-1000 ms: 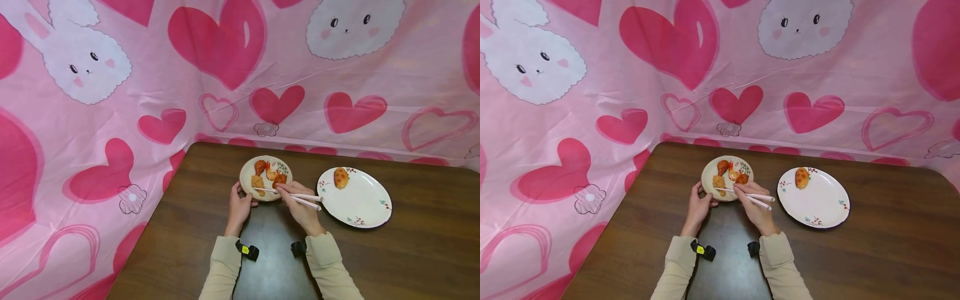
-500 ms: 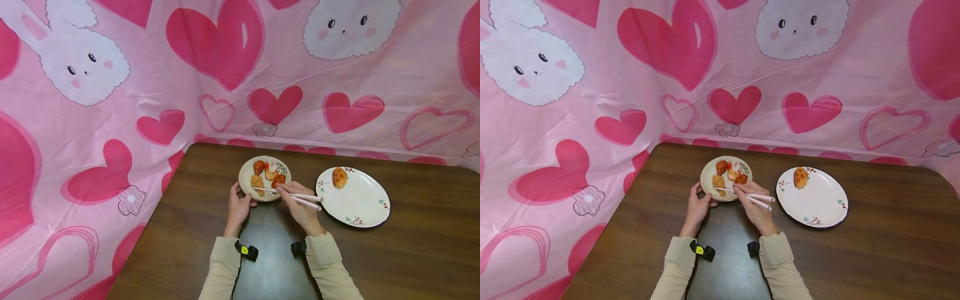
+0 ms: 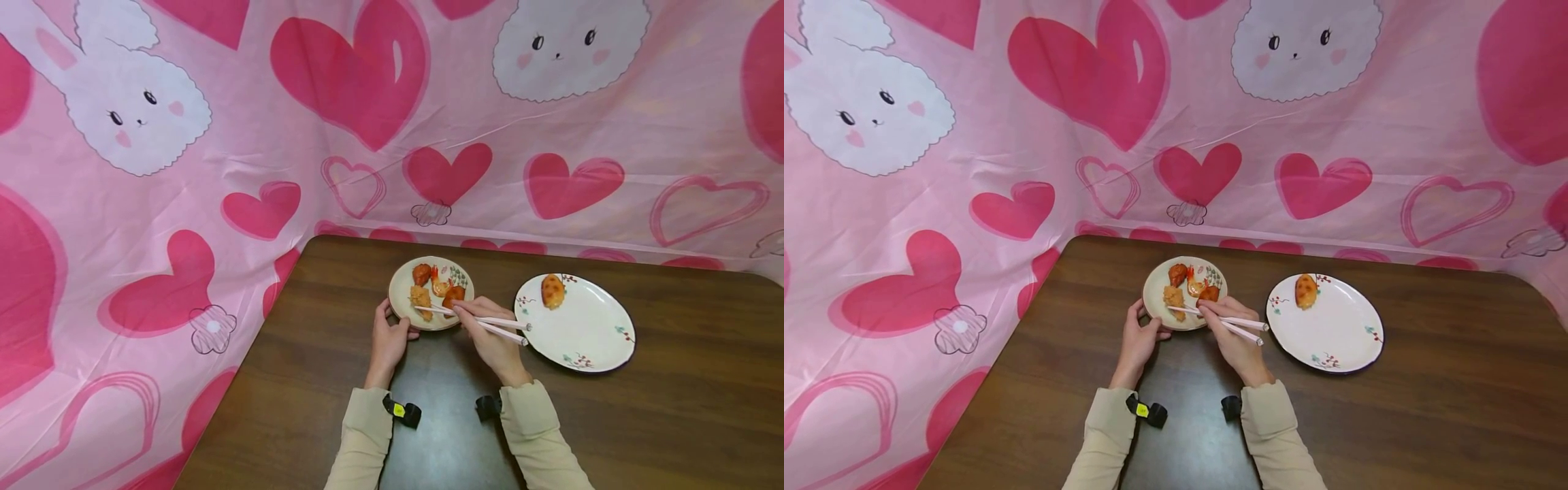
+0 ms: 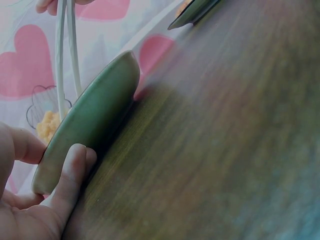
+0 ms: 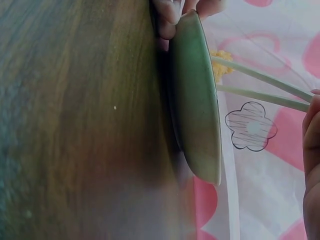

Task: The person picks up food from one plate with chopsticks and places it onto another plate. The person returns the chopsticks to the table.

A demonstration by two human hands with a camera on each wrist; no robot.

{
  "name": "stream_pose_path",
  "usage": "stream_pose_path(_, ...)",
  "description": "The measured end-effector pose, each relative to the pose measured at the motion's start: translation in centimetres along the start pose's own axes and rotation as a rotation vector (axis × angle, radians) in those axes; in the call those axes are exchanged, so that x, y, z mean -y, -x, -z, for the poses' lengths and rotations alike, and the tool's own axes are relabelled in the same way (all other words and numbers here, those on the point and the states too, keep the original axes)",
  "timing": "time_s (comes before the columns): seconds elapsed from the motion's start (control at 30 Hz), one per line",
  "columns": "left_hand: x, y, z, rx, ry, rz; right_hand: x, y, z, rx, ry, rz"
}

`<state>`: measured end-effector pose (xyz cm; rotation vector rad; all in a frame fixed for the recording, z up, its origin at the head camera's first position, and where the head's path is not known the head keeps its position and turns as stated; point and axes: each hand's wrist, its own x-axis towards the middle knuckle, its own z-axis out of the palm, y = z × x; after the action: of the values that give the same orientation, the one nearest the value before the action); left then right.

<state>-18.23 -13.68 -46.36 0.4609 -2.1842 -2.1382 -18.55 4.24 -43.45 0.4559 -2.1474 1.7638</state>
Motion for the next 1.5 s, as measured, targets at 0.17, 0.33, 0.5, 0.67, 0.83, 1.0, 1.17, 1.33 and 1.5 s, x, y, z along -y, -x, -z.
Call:
stream_pose_path(0.17, -0.1, 0.1, 0.1, -0.007, 0.004, -0.003, 0.4, 0.0, 0.1, -0.011, -0.003, -0.051)
stream_pose_path(0.33, -0.3, 0.3, 0.1, -0.011, -0.005, 0.012, 0.6, 0.1, 0.1, -0.027, 0.005, -0.057)
stream_pose_path(0.5, 0.7, -0.5, 0.0, -0.006, -0.007, 0.01, 0.3, 0.1, 0.2, -0.035, -0.005, -0.042)
stream_pose_path(0.67, 2.8, -1.9, -0.3, -0.011, 0.018, -0.007, -0.8, 0.0, 1.0, -0.059, -0.028, -0.064)
stream_pose_path(0.83, 3.6, -2.4, -0.4, -0.025, 0.029, -0.01, -1.3, 0.0, 1.8, -0.069, -0.045, -0.048)
stream_pose_path(1.0, 3.6, -2.3, -0.3, -0.034, 0.033, -0.016, -1.3, 0.1, 2.4, -0.084, -0.048, -0.039)
stream_pose_path(1.17, 3.7, -2.3, -0.3, -0.03, 0.037, -0.02, -0.9, 0.0, 3.3, -0.11, -0.03, -0.007)
stream_pose_path(1.33, 2.6, -1.6, -0.1, -0.01, 0.044, -0.016, 0.7, 0.1, 4.5, -0.134, -0.016, 0.048)
stream_pose_path(1.5, 0.6, -0.3, 0.0, 0.001, 0.034, -0.006, 2.5, 0.3, 5.8, -0.172, 0.011, 0.073)
